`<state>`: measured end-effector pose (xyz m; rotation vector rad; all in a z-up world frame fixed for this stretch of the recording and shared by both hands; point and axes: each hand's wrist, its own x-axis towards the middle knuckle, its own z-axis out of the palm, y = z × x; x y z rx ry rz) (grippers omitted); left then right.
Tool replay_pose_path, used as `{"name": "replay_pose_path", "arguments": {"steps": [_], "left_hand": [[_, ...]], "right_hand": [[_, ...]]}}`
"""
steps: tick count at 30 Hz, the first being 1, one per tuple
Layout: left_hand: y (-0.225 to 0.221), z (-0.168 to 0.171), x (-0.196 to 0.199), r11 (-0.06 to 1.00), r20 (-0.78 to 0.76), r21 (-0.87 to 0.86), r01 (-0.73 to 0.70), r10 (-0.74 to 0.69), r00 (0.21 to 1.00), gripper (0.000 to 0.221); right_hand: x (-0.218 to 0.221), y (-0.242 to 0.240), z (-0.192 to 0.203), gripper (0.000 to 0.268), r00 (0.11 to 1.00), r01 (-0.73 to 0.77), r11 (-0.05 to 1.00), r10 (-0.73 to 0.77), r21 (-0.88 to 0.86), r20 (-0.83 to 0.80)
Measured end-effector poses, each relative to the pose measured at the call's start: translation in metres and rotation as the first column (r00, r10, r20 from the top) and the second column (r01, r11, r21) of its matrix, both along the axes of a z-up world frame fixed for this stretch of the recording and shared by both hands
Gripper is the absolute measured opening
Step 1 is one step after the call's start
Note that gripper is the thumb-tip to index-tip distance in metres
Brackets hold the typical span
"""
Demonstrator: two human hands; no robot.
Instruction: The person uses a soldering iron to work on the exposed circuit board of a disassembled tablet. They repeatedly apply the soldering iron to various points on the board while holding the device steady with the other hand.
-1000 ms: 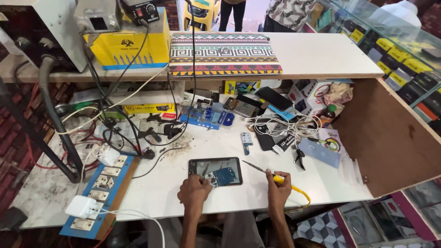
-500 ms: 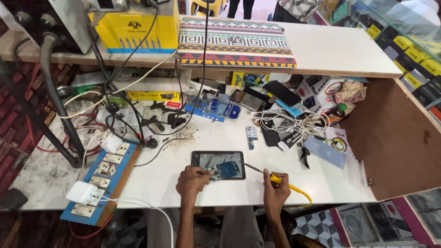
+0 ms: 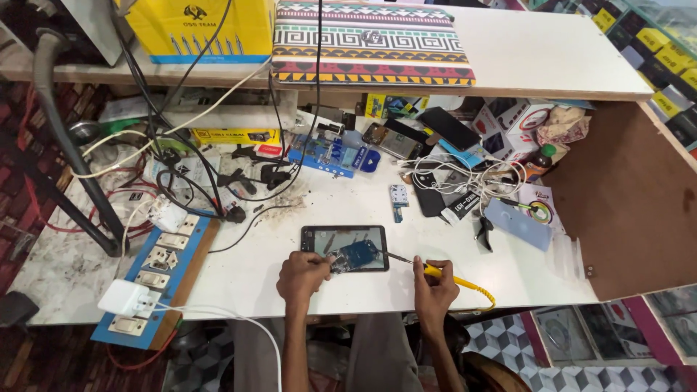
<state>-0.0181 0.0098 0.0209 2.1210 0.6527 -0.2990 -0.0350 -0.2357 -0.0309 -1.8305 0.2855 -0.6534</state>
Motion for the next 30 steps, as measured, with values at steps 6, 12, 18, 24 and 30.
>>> {"name": "replay_pose_path", "arguments": {"steps": [6,12,18,24,30], "left_hand": [[-0.007,-0.005,-0.001,0.994,0.041,0.074,-0.077,0.074,0.996,0.032],[-0.008,-0.009,0.001,0.994,0.023,0.088,-0.070,0.068,0.997,0.033],[-0.007,-0.008,0.001,0.993,0.024,0.107,-0.044,0.041,0.999,0.033],[-0.009,-0.007,0.001,0.994,-0.007,0.103,-0.039,0.040,0.999,0.032],[-0.024,-0.016,-0.009,0.969,0.220,0.243,-0.036,-0.019,0.975,0.024]], "right_hand": [[-0.004,0.000,-0.002,0.028,1.000,0.014,1.000,-0.014,0.021,0.010],[-0.003,0.000,-0.002,0.029,1.000,0.008,1.000,-0.008,0.019,0.002],[-0.004,0.000,-0.001,0.027,0.999,-0.014,0.999,0.013,-0.046,-0.035],[-0.005,0.001,0.001,0.026,1.000,-0.026,0.998,0.026,-0.056,-0.014],[-0.005,0.004,0.004,0.027,1.000,-0.010,0.996,0.011,-0.092,0.003]]}}
